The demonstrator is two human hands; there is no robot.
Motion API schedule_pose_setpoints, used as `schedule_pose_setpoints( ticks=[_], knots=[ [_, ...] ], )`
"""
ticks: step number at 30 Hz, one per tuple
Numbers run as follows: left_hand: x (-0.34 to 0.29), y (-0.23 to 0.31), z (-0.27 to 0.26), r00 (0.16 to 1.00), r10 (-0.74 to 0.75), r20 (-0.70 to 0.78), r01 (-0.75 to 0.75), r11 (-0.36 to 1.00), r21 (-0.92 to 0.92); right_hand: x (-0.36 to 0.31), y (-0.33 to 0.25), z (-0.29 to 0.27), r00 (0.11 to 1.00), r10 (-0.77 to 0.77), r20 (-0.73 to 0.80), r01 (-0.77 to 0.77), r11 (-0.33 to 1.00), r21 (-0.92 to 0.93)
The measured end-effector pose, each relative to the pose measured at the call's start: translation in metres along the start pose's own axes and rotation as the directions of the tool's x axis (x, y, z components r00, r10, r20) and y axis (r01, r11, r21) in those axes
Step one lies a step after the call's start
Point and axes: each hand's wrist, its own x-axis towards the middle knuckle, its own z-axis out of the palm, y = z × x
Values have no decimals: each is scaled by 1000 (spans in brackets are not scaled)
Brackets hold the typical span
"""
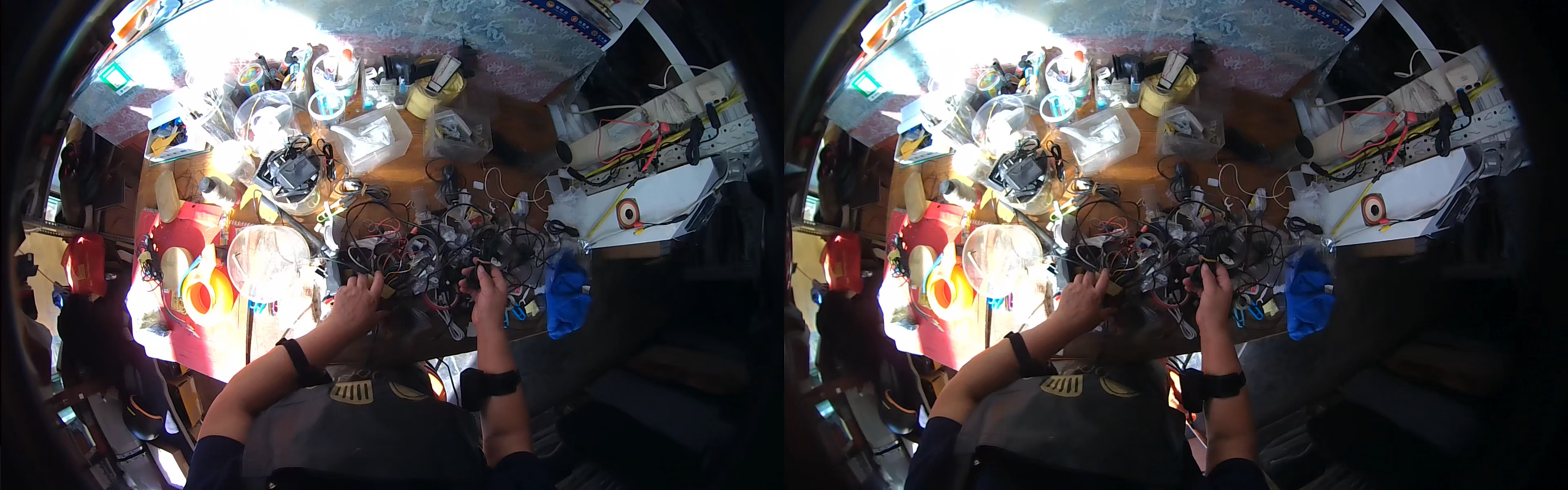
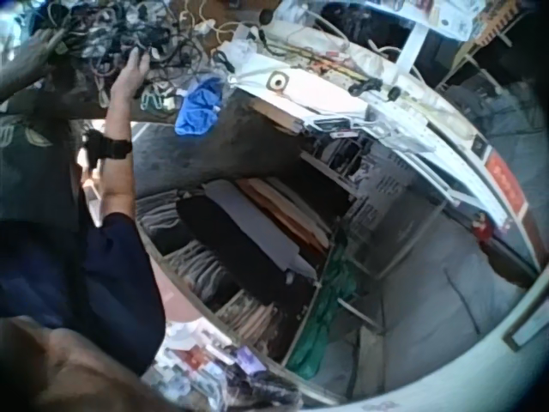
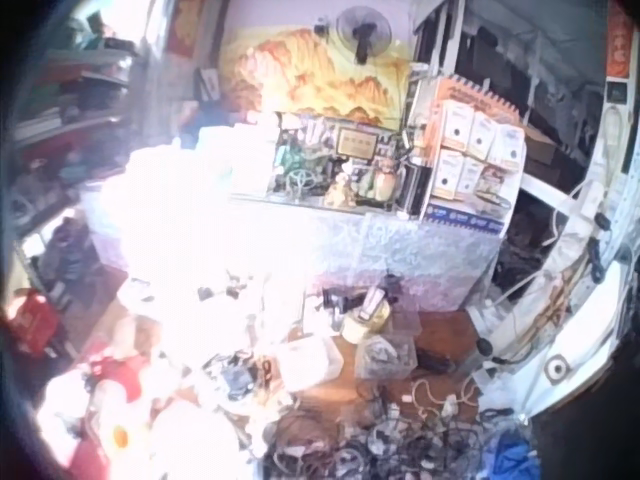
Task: The person sorts through a large pile of tangled wires and electronic accessories on a cluttered workbench. They untangle cables, separate them into smaller bundles, and place some into a clear plastic container. The person also briefly walks to a glass display counter to place an item inside before returning to the workbench.
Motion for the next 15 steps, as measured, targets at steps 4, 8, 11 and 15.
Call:
schedule_pose_setpoints(
  ticks=[4, 8, 11, 15],
  knots=[
    [5, -7, 10, 999, 23, 26, -22, 998, -50, 0, -8, 7, 977, -200, 78, 214, 884, -414],
    [-16, -27, 6, 972, 234, -7, -233, 969, -80, -12, -37, 30, 806, -539, 244, 476, 347, -808],
    [-26, -37, 7, 957, 291, -22, -292, 953, -77, -16, -39, 66, 672, -486, 559, 715, 229, -661],
    [-33, -46, 9, 936, 353, -3, -352, 934, -67, -7, 14, 121, 584, -118, 803, 811, 131, -570]
  ],
)
